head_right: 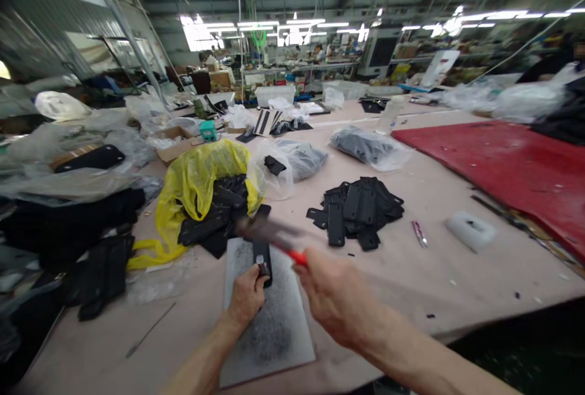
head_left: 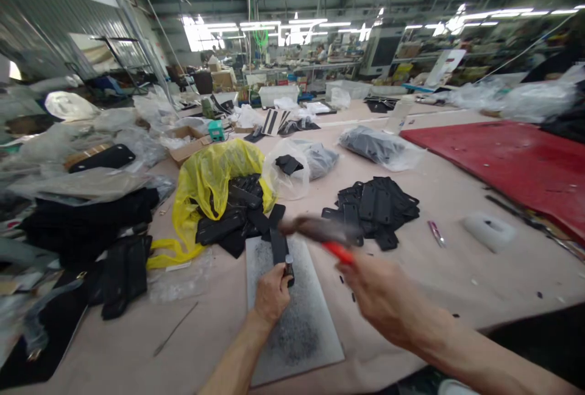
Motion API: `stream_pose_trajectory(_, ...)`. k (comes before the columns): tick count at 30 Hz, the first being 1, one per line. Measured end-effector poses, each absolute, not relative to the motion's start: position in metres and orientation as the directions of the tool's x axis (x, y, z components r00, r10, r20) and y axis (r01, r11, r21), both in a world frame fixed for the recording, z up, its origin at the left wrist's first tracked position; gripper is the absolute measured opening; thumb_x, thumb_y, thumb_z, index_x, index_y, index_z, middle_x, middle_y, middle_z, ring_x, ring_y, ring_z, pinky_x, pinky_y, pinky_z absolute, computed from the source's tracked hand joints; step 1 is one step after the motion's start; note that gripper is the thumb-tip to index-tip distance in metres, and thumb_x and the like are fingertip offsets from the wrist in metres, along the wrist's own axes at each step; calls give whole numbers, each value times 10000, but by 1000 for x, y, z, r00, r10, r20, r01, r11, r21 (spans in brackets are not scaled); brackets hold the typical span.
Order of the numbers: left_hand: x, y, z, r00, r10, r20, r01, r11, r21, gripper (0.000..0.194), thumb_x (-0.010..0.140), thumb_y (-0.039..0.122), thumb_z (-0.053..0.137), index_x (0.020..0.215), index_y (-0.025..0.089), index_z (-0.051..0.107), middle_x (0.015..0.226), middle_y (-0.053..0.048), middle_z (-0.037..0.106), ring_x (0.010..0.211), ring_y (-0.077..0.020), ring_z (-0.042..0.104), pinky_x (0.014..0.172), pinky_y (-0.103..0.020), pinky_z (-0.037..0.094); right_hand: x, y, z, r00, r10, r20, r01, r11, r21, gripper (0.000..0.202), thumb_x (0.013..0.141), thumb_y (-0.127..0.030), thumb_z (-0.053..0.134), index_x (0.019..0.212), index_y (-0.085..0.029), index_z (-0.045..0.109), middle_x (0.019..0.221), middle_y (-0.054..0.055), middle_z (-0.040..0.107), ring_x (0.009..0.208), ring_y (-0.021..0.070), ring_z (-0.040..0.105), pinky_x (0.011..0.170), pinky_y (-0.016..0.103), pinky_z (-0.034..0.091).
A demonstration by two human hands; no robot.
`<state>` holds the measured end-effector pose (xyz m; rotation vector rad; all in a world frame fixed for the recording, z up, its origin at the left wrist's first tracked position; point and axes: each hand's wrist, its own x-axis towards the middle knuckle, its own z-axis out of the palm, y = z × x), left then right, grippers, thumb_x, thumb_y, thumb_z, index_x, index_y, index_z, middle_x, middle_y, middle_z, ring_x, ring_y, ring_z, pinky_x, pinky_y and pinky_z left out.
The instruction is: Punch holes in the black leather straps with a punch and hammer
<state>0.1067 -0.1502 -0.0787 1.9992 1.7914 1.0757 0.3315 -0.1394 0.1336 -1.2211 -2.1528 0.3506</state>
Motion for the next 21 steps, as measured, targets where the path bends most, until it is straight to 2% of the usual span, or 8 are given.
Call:
stream_pose_trajectory(2, 106, -150, -79, -22, 934, 358, 751, -221, 622, 168, 849, 116, 508, 932, 213, 618, 783, -48, 716, 756, -218, 701, 666, -300, 526, 338, -136, 123, -454, 863, 220, 720, 501, -481, 323, 948, -432, 405, 717, -226, 497, 520, -17, 478, 425, 123, 361, 456, 283, 221)
stream_pose_trajectory(4, 106, -150, -80, -21, 931, 365, 751, -226, 620, 158, 858, 130, 501, 929, 211, 616, 799, -51, 720, 750, -218, 701, 661, -303, 531, 350, -129, 111, -430, 902, 43, 774, 393, -496, 323, 949, -432, 391, 733, -216, 495, 558, -8, 505, 465, 126, 404, 478, 275, 240)
stream_pose_trajectory(8, 104, -149, -82, -25, 927, 374, 741, -233, 630, 158, 866, 149, 498, 946, 204, 622, 857, -62, 732, 775, -219, 706, 686, -316, 549, 380, -111, 69, -234, 934, -271, 759, 1, -651, 357, 960, -439, 294, 712, -221, 431, 557, -36, 450, 450, 117, 415, 451, 241, 298)
stream_pose_trajectory(10, 103, -149, -83, -26, 935, 354, 730, -224, 646, 172, 866, 145, 497, 957, 201, 631, 872, -64, 734, 786, -217, 709, 701, -320, 557, 392, -106, 37, -143, 921, -362, 781, -120, -613, 359, 965, -406, 260, 717, -221, 444, 526, -48, 413, 394, 115, 383, 410, 238, 303)
stream_pose_trajectory(12, 103, -150, -83, -32, 943, 332, 721, -209, 661, 190, 867, 140, 493, 973, 198, 639, 876, -65, 735, 801, -216, 712, 722, -328, 564, 397, -105, 6, -88, 950, -301, 833, -95, -544, 343, 961, -345, 285, 738, -207, 505, 549, -19, 461, 428, 139, 457, 442, 254, 353)
stream_pose_trajectory(15, 103, -150, -84, -44, 949, 311, 713, -188, 676, 203, 880, 158, 487, 1003, 193, 644, 874, -67, 735, 832, -218, 715, 762, -342, 572, 387, -106, -20, -70, 989, -127, 871, -1, -491, 215, 912, -237, 414, 952, -163, 612, 879, 110, 624, 794, 230, 614, 681, 329, 451)
stream_pose_trajectory(18, 103, -150, -82, -39, 949, 312, 715, -192, 673, 207, 892, 188, 481, 1021, 187, 643, 900, -73, 741, 867, -223, 717, 788, -354, 579, 352, -103, -19, -227, 972, 65, 846, 229, -481, 422, 870, -149, 480, 1286, -195, 535, 1335, 154, 513, 1190, 292, 479, 961, 430, 371)
stream_pose_trajectory(21, 103, -148, -79, -27, 944, 328, 716, -211, 665, 237, 892, 188, 467, 1053, 183, 641, 977, -84, 744, 924, -226, 712, 815, -363, 580, 306, -96, -15, -527, 837, 147, 717, 531, -452, 543, 857, -126, 479, 1384, -257, 476, 1479, 87, 420, 1332, 289, 350, 1069, 473, 269)
